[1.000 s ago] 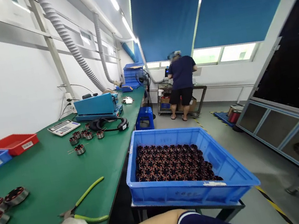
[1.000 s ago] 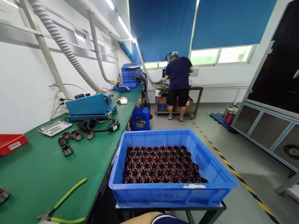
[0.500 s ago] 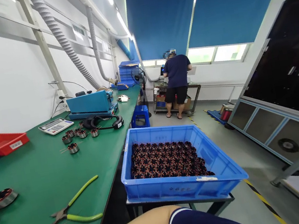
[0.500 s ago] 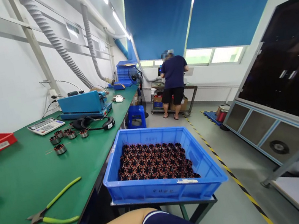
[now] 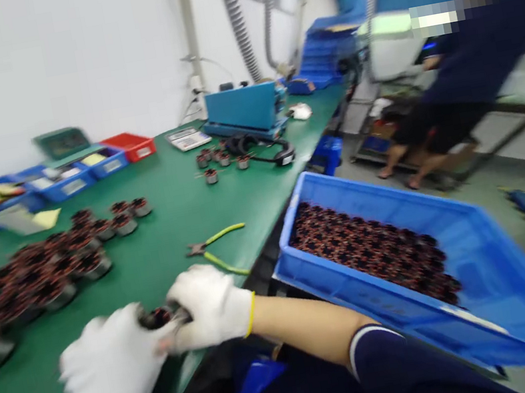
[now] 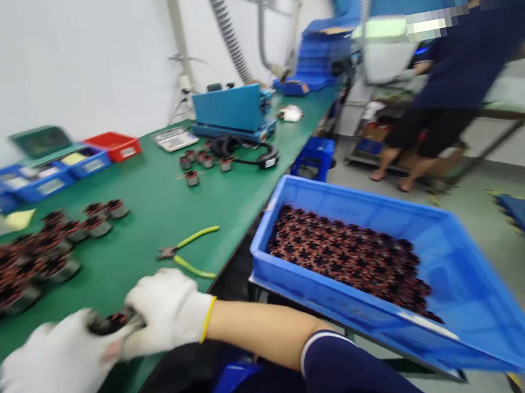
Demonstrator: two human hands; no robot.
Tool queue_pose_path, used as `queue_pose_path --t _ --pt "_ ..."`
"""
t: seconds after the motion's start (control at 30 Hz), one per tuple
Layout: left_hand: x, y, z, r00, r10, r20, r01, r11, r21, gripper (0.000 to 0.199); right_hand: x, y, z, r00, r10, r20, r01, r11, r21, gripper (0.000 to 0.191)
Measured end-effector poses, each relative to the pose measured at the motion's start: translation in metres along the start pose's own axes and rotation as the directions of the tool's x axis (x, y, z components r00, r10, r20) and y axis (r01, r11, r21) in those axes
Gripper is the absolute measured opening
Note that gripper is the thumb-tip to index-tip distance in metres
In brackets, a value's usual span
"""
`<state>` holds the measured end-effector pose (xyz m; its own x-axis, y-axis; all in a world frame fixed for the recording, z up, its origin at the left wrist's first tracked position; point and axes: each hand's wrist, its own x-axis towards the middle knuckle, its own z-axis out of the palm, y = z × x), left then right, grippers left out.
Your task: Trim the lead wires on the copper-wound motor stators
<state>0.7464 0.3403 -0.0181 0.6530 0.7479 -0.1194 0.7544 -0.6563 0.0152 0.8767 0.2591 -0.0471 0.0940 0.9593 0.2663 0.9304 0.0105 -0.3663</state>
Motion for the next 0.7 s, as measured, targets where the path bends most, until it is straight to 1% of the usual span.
queue_pose_path --t 0.03,0.1,0.17,0.2,0.27,0.33,0.37,0.4,0.43,0.47,0.5,0.53,0.57,0.6,0.63,0.7 --pt "-0.001 0.003 -0.002 0.999 -0.019 -0.051 0.022 0.998 0.060 0.036 -0.002 0.001 0.002 0.999 0.012 -0.048 -0.011 1.000 0.011 0.039" --pt "-0.002 0.010 -0.005 0.992 -0.034 -0.124 0.043 0.997 0.067 0.039 -0.005 0.005 0.008 0.993 0.008 -0.119 -0.001 0.999 0.053 0.026" --pt "-0.001 0.014 -0.005 0.986 -0.021 -0.165 0.031 0.998 0.061 0.039 -0.005 0.010 0.012 0.988 0.018 -0.152 0.003 0.991 0.137 0.022" --pt "0.000 0.015 -0.004 0.984 -0.012 -0.175 0.022 0.998 0.056 0.038 -0.006 0.014 0.013 0.987 0.046 -0.152 -0.015 0.981 0.196 0.022" --pt "0.000 0.014 -0.002 0.983 -0.014 -0.183 0.021 0.999 0.040 0.040 -0.007 0.023 0.011 0.975 0.175 -0.140 -0.123 0.941 0.315 0.025" --pt "0.000 0.011 -0.002 0.983 -0.041 -0.179 0.044 0.999 0.013 0.045 -0.010 0.034 0.004 0.932 0.332 -0.148 -0.255 0.888 0.383 0.029" --pt "0.000 0.010 -0.002 0.984 -0.058 -0.171 0.059 0.998 -0.001 0.048 -0.012 0.039 0.000 0.909 0.381 -0.172 -0.291 0.872 0.393 0.031" --pt "0.000 0.008 -0.004 0.985 -0.067 -0.158 0.066 0.998 -0.016 0.050 -0.013 0.042 -0.005 0.899 0.388 -0.203 -0.288 0.873 0.394 0.031" --pt "0.000 0.007 -0.005 0.988 -0.070 -0.138 0.066 0.997 -0.033 0.050 -0.014 0.043 -0.010 0.910 0.348 -0.228 -0.242 0.888 0.391 0.029" --pt "0.001 0.006 -0.007 0.991 -0.067 -0.116 0.061 0.997 -0.054 0.050 -0.013 0.042 -0.013 0.935 0.268 -0.230 -0.165 0.907 0.388 0.027" --pt "0.001 0.006 -0.008 0.994 -0.058 -0.096 0.051 0.996 -0.077 0.049 -0.010 0.040 -0.016 0.964 0.169 -0.204 -0.078 0.918 0.389 0.026" --pt "0.001 0.005 -0.009 0.996 -0.043 -0.082 0.035 0.995 -0.098 0.048 -0.006 0.036 -0.018 0.987 0.067 -0.144 -0.005 0.920 0.392 0.028" --pt "0.001 0.005 -0.010 0.997 -0.029 -0.074 0.020 0.993 -0.115 0.048 0.000 0.033 -0.019 0.998 -0.017 -0.056 0.038 0.919 0.393 0.031" --pt "0.001 0.005 -0.010 0.997 -0.015 -0.072 0.006 0.992 -0.124 0.047 0.006 0.029 -0.019 0.996 -0.070 0.048 0.046 0.922 0.384 0.033" --pt "0.001 0.004 -0.009 0.997 -0.005 -0.074 -0.005 0.992 -0.125 0.047 0.013 0.027 -0.019 0.984 -0.088 0.152 0.028 0.934 0.357 0.032" --pt "0.002 0.003 -0.008 0.997 0.014 -0.071 -0.022 0.993 -0.119 0.047 0.023 0.028 -0.021 0.950 -0.063 0.307 -0.023 0.962 0.270 0.023"
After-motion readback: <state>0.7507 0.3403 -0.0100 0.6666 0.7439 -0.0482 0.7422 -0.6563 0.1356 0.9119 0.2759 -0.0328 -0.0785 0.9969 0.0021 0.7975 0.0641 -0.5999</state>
